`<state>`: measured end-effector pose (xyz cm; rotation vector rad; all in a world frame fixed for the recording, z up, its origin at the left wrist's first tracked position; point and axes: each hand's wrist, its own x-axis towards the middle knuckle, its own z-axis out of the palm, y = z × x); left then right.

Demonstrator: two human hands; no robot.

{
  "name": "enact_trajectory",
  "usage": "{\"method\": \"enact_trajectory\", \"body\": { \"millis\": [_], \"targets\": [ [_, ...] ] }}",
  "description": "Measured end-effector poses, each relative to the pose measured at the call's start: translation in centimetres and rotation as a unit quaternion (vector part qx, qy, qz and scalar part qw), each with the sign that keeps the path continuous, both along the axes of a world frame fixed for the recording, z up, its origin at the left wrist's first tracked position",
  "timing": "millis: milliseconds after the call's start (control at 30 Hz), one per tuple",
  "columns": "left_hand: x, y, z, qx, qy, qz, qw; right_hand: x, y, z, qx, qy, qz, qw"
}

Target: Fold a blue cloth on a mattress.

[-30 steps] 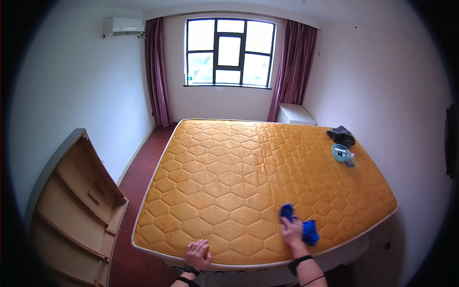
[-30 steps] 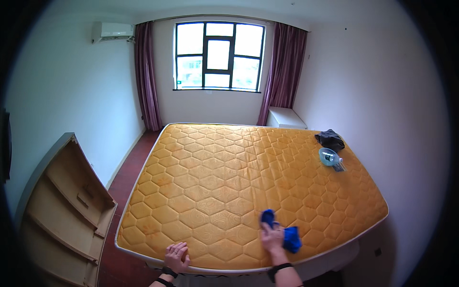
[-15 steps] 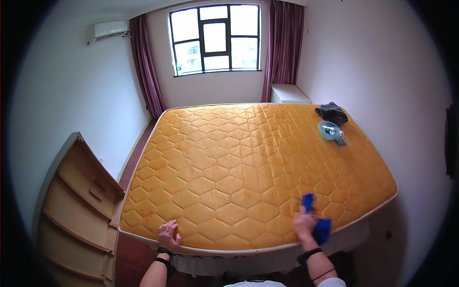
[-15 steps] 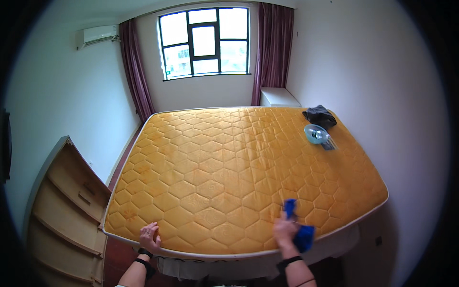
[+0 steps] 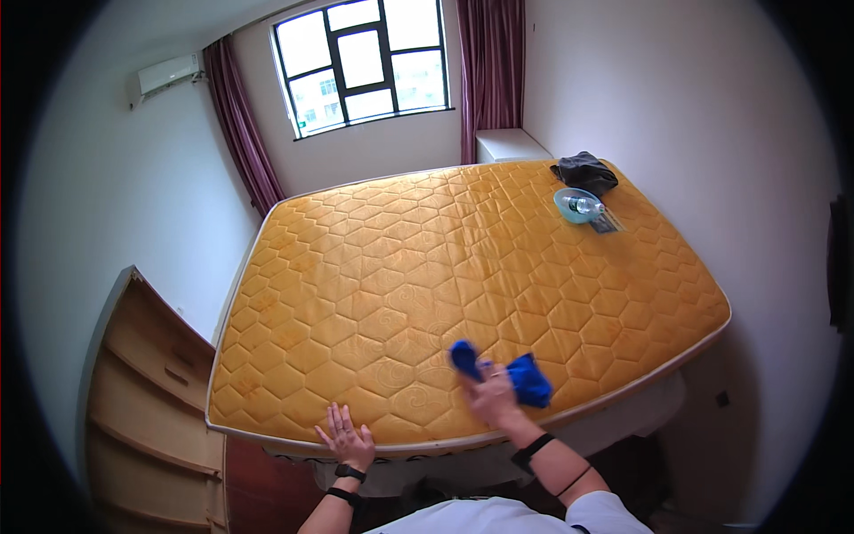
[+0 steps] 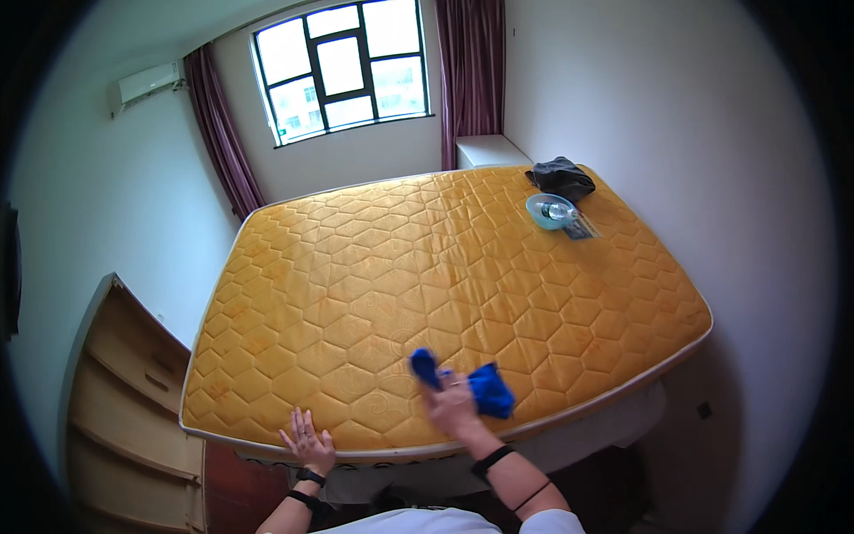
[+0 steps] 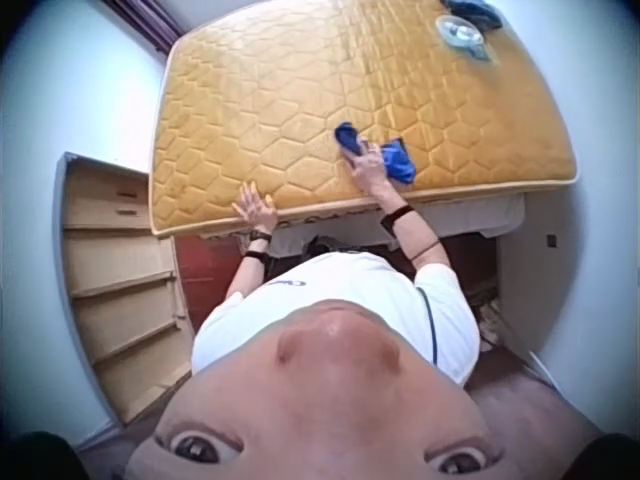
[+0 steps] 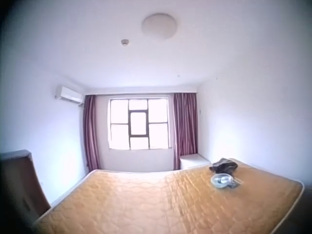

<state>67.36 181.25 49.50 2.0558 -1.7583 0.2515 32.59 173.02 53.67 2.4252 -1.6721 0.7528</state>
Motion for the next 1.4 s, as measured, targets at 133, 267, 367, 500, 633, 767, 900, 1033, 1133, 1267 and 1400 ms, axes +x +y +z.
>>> {"method": "enact_trajectory", "body": {
  "millis": [133,267,367,500,633,767,900,1033,1133,1267,1400],
  "targets": [
    [-3.2,-1.0,0.3,-0.017,0.039,0.034,0.999,-14.6,0.6,0.2,0.032,-0.035,-0.228,0.972],
    [-3.5,-0.9,0.3,-0.013,0.063,0.031,0.997,-26.1,2.2,-1.7,-0.024,-0.004,-0.403,0.915],
    [-3.1,-0.4,0.0,-0.043,0.032,0.010,0.999,-26.3,2.8,-1.3,0.036,-0.059,-0.444,0.894],
    [-3.9,-0.7,0.0,-0.043,0.026,0.011,0.999,-18.9,1.0,-2.9,0.003,0.039,-0.393,0.919],
    [-3.1,-1.0,0.0,-0.047,0.021,0.018,0.998,-3.7,0.2,0.6,0.085,-0.001,-0.154,0.984],
    [-3.8,-1.3,0.5,-0.034,0.027,0.016,0.999,4.4,-0.4,-0.5,0.093,0.010,0.035,0.995],
    [-3.8,-1.1,0.4,-0.039,0.028,0.020,0.999,6.1,-0.4,0.7,0.113,0.014,0.129,0.985],
    [-3.8,-0.8,0.5,-0.049,0.032,0.028,0.998,2.0,-0.8,0.1,0.054,-0.010,0.138,0.989],
    [-3.6,-0.8,0.2,-0.069,0.041,0.024,0.997,-5.9,-1.6,0.5,0.024,-0.037,0.016,0.999],
    [-3.6,-0.7,0.5,-0.069,0.045,0.018,0.996,-21.8,-1.2,0.0,0.079,0.001,-0.259,0.963],
    [-3.6,-0.8,0.1,-0.080,0.053,0.003,0.995,-34.1,2.2,-1.3,0.050,0.020,-0.418,0.907]
  ]
}}
